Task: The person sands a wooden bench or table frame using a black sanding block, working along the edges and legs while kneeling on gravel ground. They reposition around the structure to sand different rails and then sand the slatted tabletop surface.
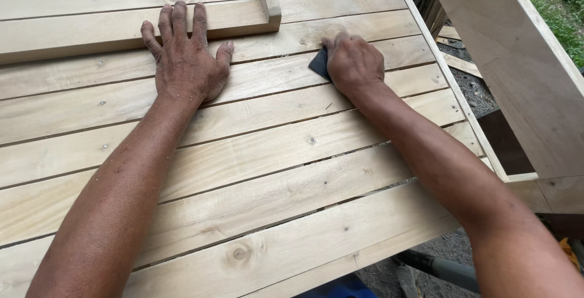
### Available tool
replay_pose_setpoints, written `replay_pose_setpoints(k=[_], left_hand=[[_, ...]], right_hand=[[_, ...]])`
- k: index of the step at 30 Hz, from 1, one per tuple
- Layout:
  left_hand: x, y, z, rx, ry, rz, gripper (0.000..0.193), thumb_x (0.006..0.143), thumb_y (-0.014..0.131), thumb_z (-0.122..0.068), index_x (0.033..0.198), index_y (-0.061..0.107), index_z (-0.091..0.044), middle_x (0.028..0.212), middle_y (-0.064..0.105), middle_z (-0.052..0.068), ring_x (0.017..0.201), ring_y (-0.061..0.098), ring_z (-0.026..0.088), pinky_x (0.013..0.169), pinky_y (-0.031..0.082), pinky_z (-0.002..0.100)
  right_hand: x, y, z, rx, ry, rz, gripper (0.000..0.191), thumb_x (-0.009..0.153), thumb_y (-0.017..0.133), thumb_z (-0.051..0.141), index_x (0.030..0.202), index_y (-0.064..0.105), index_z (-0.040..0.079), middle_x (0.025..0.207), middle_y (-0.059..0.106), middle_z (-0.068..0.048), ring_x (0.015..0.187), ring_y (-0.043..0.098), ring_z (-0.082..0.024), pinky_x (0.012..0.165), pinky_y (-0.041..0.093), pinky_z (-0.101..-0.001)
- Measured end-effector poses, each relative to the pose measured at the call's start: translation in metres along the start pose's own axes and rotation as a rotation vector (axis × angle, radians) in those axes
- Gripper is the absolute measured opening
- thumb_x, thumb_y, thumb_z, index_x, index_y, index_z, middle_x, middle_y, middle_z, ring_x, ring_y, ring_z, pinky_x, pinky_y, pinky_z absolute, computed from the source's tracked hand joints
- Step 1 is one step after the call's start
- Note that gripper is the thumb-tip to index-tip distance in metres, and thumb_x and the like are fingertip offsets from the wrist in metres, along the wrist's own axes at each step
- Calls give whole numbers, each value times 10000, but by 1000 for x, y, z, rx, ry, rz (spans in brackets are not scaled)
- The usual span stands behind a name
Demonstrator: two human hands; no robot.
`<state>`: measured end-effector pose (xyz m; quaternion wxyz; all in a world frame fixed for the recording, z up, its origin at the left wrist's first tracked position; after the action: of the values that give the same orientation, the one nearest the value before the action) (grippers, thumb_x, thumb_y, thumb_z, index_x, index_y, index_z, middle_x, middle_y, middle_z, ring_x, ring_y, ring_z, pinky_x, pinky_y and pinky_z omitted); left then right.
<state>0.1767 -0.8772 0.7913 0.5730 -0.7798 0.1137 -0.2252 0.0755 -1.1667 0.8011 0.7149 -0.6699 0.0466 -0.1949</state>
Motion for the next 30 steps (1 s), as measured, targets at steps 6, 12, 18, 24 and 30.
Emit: replay_pose_setpoints(k=[6,12,18,24,30], left_hand=[[1,1,0,-1,9,-21,819,1024,429,-580,1647,213,-95,1661,145,222,1547,52,366,1212,-61,638],[0,3,1,9,8,-39,822,1024,438,-590,1638,227,-86,1637,164,239,1533,61,374,1201,-54,642],[-1,2,-2,-2,7,-36,812,1028,453,-565,1638,241,-74,1641,186,222,1544,88,370,1226,-33,641],[0,-3,1,26,-16,-6,810,1006,455,-553,1637,234,-96,1636,178,226,1538,86,378,1209,-51,642],[-12,-11,-49,-31,-38,115,905,997,415,-641,1627,105,-71,1682,-49,196,1528,-108,378,1177,-114,638]], right_hand=[[22,-13,4,-60,24,-221,471,1091,486,421,891,720,65,758,711,-152,720,728,-312,639,590,-443],[23,12,-12,-29,54,-5,470,1113,447,393,980,693,15,802,722,-195,730,730,-341,632,583,-483],[20,-1,-3,-40,138,-108,471,1118,449,378,939,737,51,824,732,-175,775,742,-335,665,601,-434],[9,2,6,-48,128,62,476,1109,419,403,1016,697,28,773,708,-177,689,750,-314,550,602,-439],[8,-6,18,-20,57,31,480,1115,421,386,973,688,14,771,712,-180,686,745,-322,588,594,-466]])
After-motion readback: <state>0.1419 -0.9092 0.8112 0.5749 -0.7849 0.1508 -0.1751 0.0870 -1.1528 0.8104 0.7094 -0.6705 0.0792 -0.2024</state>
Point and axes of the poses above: each hand's wrist, its own x-axis towards the middle knuckle, its own y-axis out of the palm, z = x × y, the point moved 5 cm from there along x, towards the middle knuckle
